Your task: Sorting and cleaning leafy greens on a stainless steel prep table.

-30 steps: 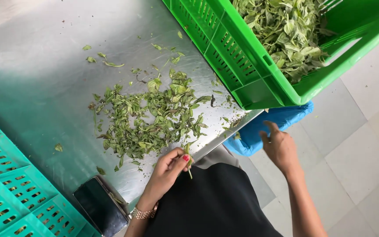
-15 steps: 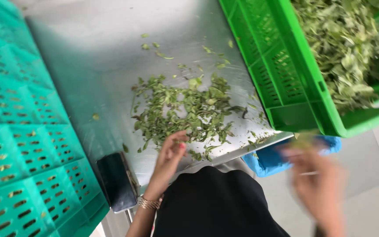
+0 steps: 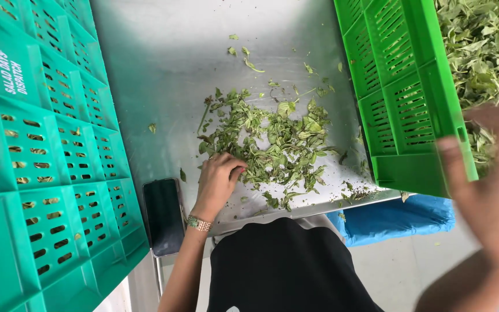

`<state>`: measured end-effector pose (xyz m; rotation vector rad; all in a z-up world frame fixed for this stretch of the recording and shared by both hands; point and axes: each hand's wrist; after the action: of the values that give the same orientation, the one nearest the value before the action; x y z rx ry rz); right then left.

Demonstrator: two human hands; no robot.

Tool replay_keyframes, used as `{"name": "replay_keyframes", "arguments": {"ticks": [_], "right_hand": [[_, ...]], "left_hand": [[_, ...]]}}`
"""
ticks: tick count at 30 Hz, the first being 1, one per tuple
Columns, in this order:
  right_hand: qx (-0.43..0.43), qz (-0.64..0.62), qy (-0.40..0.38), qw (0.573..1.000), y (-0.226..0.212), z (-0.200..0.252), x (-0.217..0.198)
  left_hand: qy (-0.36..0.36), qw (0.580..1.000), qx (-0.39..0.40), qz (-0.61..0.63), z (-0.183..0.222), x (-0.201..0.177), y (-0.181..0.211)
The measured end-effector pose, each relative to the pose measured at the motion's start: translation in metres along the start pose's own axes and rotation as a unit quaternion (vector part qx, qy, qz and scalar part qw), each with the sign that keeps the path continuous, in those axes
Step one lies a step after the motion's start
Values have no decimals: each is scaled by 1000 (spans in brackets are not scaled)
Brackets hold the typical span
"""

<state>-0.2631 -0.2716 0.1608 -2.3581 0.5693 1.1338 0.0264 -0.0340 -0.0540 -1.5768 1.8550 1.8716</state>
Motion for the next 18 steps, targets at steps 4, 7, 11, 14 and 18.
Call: {"name": "replay_keyframes", "arguments": {"ticks": [4,7,11,14,18], "right_hand": [[35,-178,-138,974,-75,13,62],[94,-300,-281,907,-98,45,122],[81,-353,-265,894,-111,61,152],[123,-341,-290,886,-104,72,164],[220,-397,-302,838,-86,84,166]], "left_hand": [[-1,999,-53,1,2,-8,10],[-8,984,-108,138,9,-8,10],[-65,943,-202,256,18,-4,22],[-56,922,-192,330,21,-5,31],[-61,928,-182,318,18,-8,43]]}}
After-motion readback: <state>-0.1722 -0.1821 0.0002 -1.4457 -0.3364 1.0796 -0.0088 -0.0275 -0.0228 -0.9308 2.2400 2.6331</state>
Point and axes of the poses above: each hand's wrist, its own z-axis away from the middle knuckle, its own x-axis out of the palm, y = z × x, and after that the axes turned 13 degrees about y, right-handed
